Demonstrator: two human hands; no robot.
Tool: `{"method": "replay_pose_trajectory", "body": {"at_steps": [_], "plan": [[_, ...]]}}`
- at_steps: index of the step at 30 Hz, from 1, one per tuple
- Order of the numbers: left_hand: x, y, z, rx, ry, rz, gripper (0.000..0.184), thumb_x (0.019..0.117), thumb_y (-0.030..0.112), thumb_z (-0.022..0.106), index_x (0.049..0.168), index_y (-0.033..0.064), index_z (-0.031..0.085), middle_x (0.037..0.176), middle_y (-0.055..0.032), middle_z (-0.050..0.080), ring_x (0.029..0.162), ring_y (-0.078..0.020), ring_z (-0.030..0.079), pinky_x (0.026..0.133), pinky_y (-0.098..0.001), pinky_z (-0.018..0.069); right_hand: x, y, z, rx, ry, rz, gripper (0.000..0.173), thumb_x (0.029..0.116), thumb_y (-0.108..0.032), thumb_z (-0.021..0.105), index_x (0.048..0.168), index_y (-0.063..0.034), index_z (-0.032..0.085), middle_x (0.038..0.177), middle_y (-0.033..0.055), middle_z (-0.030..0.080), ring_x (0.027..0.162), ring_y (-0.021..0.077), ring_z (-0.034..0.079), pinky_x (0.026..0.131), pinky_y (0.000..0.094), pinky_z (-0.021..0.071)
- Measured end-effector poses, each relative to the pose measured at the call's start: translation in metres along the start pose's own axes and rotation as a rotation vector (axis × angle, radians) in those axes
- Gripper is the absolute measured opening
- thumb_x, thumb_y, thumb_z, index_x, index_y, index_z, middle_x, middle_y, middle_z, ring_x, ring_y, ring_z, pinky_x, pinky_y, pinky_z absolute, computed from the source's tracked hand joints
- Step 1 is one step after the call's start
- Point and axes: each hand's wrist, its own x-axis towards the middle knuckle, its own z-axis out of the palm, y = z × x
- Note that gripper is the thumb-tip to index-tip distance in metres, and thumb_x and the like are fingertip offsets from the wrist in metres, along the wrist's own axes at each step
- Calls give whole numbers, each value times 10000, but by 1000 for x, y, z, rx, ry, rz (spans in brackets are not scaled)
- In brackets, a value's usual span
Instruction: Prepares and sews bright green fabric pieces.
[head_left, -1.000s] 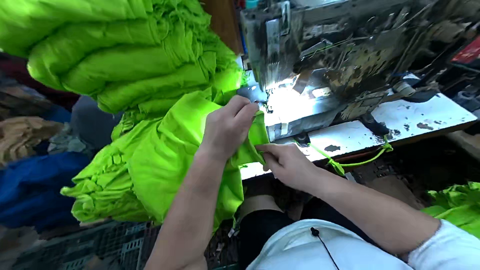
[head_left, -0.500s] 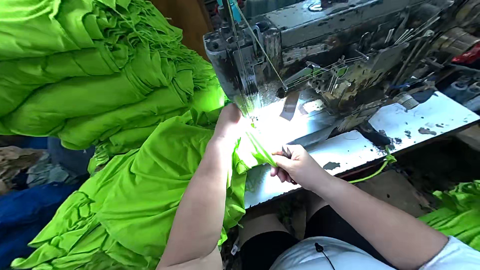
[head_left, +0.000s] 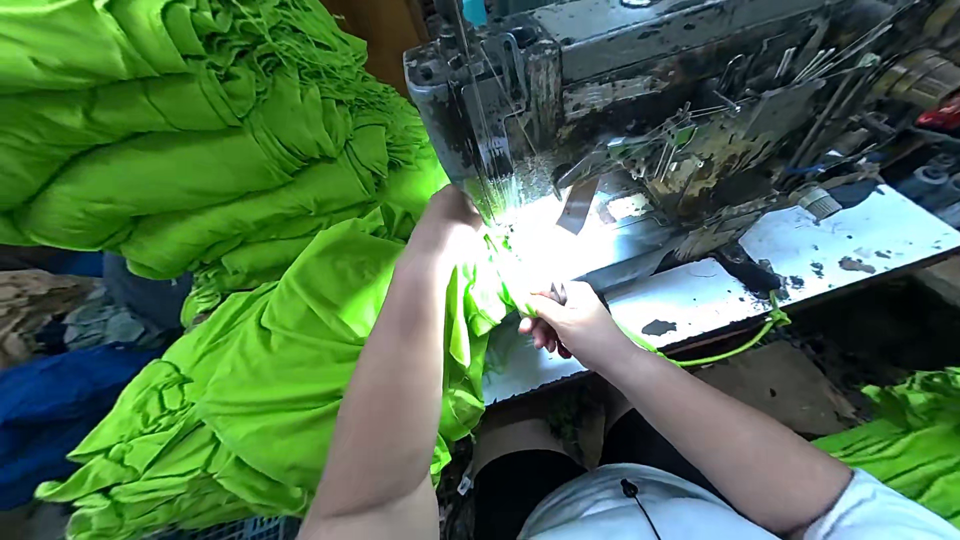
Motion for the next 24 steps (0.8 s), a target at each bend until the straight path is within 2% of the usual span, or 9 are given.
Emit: {"method": "replay_pose_trajectory", "body": {"at_steps": [2,3,5,9,12,16,20,22,24], "plan": [[-43,70,-67,76,-114,-99,151,962,118,663,1039,1,719,1020,-211,700,986,-383,682,864,-580,538,1,2,0,0,1,-21,218,1068,-72,502,947,10,663,734,29,722,503,29,609,459,160,490],[-63,93,-84,56,-158,-154,143,997,70,620,1068,-18,708,1018,-213,702,965,-374,689,865,-572,550,2,3,-1,0,-3,-34,215,1066,-75,504,958,13,669,739,28,722,505,28,606,462,161,489],[-92,107,-79,-11,-130,-233,129,979,71,636,1072,-2,689,911,-173,696,807,-314,696,734,-536,579,4,6,-2,-5,-10,-62,213,1058,-82,518,960,6,686,742,20,725,505,27,604,464,162,493],[-94,94,-53,-338,-82,-327,298,950,81,697,1233,14,631,1019,-142,698,846,-225,683,776,-452,575,6,8,-1,9,-7,-45,212,1058,-56,504,930,11,660,727,36,717,504,41,607,473,171,499],[-87,80,-50,-765,-116,-407,472,887,-44,711,1320,71,562,877,-56,663,646,-99,621,556,-256,545,7,13,-1,52,-21,-64,205,1054,-60,510,954,25,668,747,56,721,513,56,612,490,186,517],[-92,82,-61,-1190,-46,-589,416,912,-103,650,1277,89,594,826,-29,661,575,-48,575,474,-161,466,6,6,-6,74,-88,-19,283,1097,-179,466,1051,2,680,878,65,764,500,44,595,457,179,473],[-98,94,-70,-1636,127,-573,173,1019,-1,543,1015,141,642,746,6,652,508,-2,551,446,-128,468,4,-18,-8,-397,-65,-142,256,1064,-228,570,942,-33,683,688,-26,646,506,4,513,503,181,445],[-99,96,-74,-1413,96,-419,194,997,-31,567,1056,142,629,794,25,675,562,9,574,489,-124,476,-1,-21,-6,-690,10,-366,231,1004,-224,639,942,-38,762,700,45,643,647,129,582,647,355,496],[-101,94,-80,-740,73,-118,229,928,-39,668,1136,47,626,941,9,706,723,-26,653,619,-171,543,-10,-21,-7,-717,-96,-455,226,981,-243,667,933,-41,757,783,64,691,739,142,647,715,369,541]]}}
